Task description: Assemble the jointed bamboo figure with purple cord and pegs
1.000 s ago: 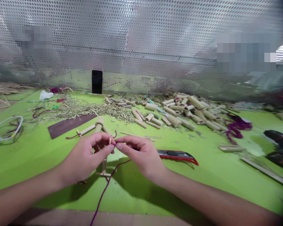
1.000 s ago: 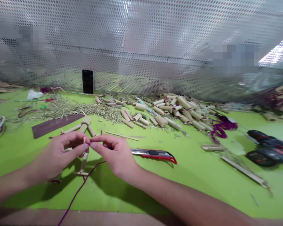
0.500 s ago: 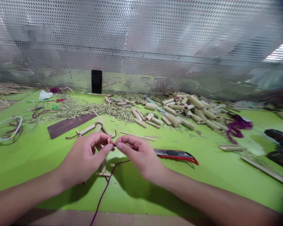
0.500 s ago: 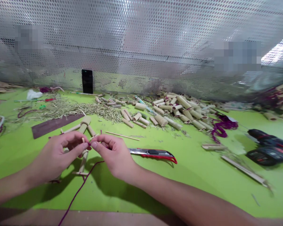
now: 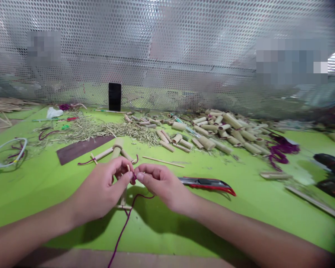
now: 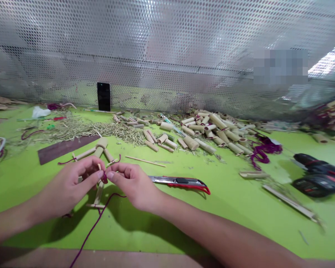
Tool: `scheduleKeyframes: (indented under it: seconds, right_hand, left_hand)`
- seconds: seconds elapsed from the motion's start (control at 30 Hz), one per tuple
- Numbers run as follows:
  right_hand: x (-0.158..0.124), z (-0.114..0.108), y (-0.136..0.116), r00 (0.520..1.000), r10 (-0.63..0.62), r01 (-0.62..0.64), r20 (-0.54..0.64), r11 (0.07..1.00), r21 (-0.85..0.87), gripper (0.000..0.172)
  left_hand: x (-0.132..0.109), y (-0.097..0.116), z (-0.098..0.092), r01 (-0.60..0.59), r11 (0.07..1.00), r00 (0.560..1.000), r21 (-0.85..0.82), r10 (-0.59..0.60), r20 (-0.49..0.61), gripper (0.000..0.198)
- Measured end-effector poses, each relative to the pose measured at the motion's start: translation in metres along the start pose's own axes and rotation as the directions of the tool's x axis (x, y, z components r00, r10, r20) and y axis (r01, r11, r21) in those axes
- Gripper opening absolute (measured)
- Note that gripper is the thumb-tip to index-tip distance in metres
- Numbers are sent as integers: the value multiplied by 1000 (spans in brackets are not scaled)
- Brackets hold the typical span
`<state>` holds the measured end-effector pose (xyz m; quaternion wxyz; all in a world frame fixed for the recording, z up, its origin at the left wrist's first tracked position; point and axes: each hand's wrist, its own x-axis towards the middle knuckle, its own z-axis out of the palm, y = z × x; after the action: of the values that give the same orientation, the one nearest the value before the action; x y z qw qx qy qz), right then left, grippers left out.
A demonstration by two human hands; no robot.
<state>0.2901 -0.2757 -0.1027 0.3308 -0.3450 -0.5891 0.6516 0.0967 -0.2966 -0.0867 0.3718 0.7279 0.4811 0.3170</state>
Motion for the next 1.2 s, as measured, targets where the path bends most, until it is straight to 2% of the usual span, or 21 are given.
scheduleKeyframes:
  seconds: [0.1,0.2,0.27,0.37,0.43,0.6,0.63,0.77,0.83,0.9,1.0,1.2]
  right_hand:
    - [1,-1,2,998,58,-58,-7,998,17,52]
    - [0,-3,2,994,113,-113,1,991,66,50]
    - [0,-3,2,993,115,-116,15,986,117,47]
    - [-1,-3,1,994,105,-108,26,979,171,44]
    - [-1,-3,1,993,110,-114,33,977,180,43]
    - [1,-3,2,992,123,-129,42,969,209,42]
    - [1,-3,2,991,126,-131,37,968,213,43]
    - [1,-6,-1,990,142,-141,3,976,165,49]
    - [2,-8,-2,991,130,-127,-24,986,109,50]
    - [3,-11,-3,994,99,-97,-51,995,37,50]
    - [2,-16,-4,997,29,-36,-74,995,-98,47]
    - [-1,-21,-8,994,-79,43,-76,918,-394,29]
  left_hand:
    - [1,-6,0,-47,995,999,88,48,-14,22]
    - [3,-15,-4,-179,958,979,222,195,-51,28]
    - [5,-20,-6,-327,897,933,296,356,-47,23]
    - [7,-24,-9,-524,768,830,368,558,17,21]
    - [6,-24,-10,-560,721,797,408,604,25,21]
    - [5,-21,-9,-620,675,716,400,695,-62,20]
    - [5,-20,-9,-618,688,722,379,688,-72,19]
    - [6,-14,-10,-500,813,818,300,557,-144,14]
    - [7,-12,-11,-452,843,843,290,510,-169,13]
    - [7,-10,-14,-440,848,849,296,500,-170,14]
    - [7,-9,-18,-463,821,836,333,530,-144,14]
    - [10,-18,-22,-474,706,829,526,560,-4,22]
